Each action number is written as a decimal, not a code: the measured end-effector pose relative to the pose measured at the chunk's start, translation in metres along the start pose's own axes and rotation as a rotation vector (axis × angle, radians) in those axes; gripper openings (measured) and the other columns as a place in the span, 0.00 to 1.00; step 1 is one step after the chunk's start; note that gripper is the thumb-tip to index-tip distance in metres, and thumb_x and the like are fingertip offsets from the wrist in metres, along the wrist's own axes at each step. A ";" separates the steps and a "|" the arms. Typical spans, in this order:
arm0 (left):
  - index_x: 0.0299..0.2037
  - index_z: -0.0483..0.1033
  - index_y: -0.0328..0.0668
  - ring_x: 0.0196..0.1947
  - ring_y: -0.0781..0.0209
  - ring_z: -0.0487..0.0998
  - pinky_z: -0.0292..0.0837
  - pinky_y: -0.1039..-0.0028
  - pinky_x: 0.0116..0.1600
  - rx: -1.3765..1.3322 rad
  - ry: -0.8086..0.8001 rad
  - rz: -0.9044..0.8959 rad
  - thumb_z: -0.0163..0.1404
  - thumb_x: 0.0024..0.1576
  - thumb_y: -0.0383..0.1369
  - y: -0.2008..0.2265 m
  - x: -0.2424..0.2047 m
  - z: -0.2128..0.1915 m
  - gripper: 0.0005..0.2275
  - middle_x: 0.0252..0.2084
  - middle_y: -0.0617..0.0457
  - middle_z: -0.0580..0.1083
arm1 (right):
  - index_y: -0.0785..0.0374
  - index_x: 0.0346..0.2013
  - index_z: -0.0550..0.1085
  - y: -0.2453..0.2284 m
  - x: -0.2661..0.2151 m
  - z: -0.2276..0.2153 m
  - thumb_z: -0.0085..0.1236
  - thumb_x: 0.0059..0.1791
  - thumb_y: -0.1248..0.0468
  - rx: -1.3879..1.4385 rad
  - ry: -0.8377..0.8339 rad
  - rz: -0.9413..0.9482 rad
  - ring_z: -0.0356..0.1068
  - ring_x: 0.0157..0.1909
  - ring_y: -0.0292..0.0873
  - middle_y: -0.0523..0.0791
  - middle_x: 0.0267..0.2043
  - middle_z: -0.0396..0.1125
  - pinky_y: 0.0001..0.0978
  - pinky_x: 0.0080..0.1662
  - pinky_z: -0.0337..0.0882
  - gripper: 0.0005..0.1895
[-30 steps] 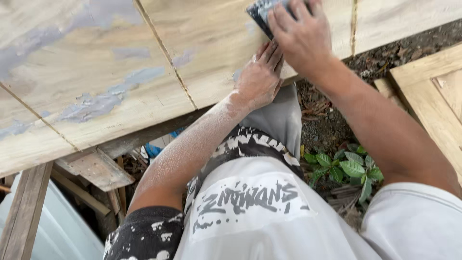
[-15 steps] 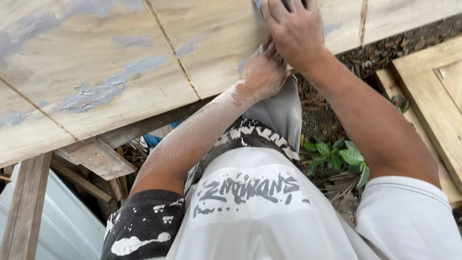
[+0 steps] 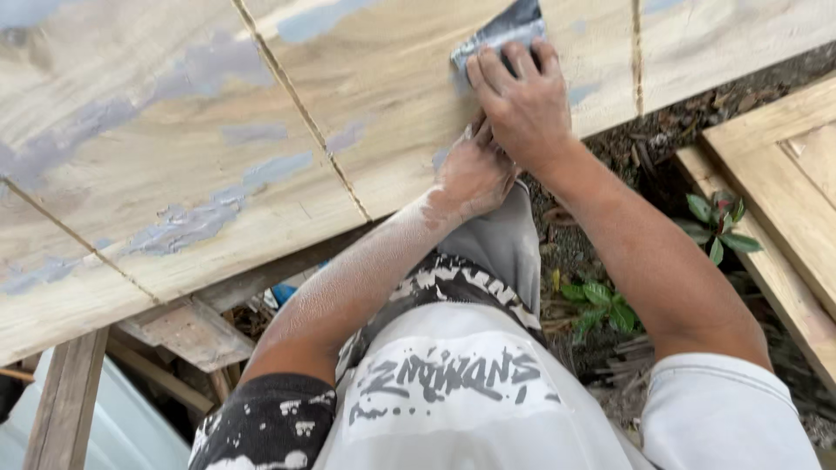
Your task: The person uses two small scrapers to spread a light-colored filler into the grooves of a large wooden panel. They repeatedly apply and smooth the filler along the seams, then later scoop more filler from a bucket with a stick and transfer it onto the scrapers to continue the task.
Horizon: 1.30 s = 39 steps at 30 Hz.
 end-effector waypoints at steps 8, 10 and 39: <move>0.43 0.81 0.41 0.43 0.49 0.79 0.71 0.56 0.54 -0.048 -0.013 0.097 0.48 0.61 0.39 -0.009 -0.018 0.008 0.12 0.38 0.45 0.80 | 0.65 0.55 0.75 -0.023 0.015 0.007 0.62 0.54 0.61 -0.062 -0.008 0.172 0.69 0.58 0.55 0.50 0.52 0.71 0.64 0.58 0.70 0.17; 0.43 0.80 0.44 0.36 0.50 0.79 0.72 0.57 0.44 0.156 -0.319 -0.017 0.48 0.66 0.44 -0.010 -0.020 0.001 0.14 0.36 0.46 0.80 | 0.61 0.53 0.75 -0.032 0.018 -0.001 0.61 0.49 0.60 -0.084 -0.043 0.201 0.70 0.57 0.55 0.49 0.53 0.72 0.67 0.58 0.70 0.19; 0.51 0.80 0.35 0.35 0.64 0.79 0.75 0.74 0.43 -0.789 -0.412 -0.241 0.51 0.62 0.32 0.073 0.044 -0.013 0.11 0.39 0.49 0.80 | 0.63 0.45 0.71 -0.041 -0.318 -0.037 0.58 0.53 0.68 1.917 1.706 1.497 0.74 0.39 0.39 0.44 0.40 0.72 0.35 0.43 0.77 0.07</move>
Point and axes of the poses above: each hand's wrist, its own x-axis towards the middle knuckle, its own z-axis out of the palm, y = z × x, the point moved 2 cm from there along x, towards the middle knuckle
